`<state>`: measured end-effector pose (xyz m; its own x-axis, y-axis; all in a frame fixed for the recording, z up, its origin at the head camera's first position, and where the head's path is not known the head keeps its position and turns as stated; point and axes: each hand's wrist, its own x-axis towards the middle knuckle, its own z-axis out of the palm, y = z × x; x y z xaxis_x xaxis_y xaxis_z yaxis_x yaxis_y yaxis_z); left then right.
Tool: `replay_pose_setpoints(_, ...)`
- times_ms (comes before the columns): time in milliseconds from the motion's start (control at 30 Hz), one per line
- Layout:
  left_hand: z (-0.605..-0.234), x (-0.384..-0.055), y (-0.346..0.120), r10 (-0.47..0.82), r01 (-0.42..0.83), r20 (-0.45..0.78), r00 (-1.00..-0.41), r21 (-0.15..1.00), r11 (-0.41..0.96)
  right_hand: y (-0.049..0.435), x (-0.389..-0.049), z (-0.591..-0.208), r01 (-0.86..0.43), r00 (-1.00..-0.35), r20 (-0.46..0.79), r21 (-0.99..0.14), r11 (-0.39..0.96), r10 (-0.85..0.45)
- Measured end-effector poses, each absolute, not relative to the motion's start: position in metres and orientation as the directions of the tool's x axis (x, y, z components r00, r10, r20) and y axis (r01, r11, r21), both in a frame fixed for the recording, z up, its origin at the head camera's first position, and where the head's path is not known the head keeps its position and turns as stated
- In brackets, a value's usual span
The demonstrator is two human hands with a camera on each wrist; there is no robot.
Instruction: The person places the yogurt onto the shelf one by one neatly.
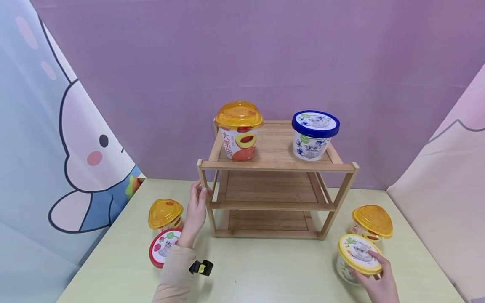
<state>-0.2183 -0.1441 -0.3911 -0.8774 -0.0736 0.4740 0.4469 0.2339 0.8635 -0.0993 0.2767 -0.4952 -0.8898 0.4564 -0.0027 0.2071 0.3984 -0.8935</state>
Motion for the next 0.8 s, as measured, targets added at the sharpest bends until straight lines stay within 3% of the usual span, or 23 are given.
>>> replay_pose_setpoints(533, -0.394, -0.219, -0.144, -0.077, 0.464, 0.492, -0.867, 0.854, 0.234, 0.252, -0.096, -0.462, -0.050, -0.915, 0.216, -0.898, 0.437, 0.341)
replay_pose_setpoints(800, -0.392, -0.219, -0.144, -0.075, 0.454, 0.480, -0.874, 0.862, 0.225, 0.236, -0.098, -0.439, -0.034, -0.930, 0.198, -0.885, 0.463, 0.310)
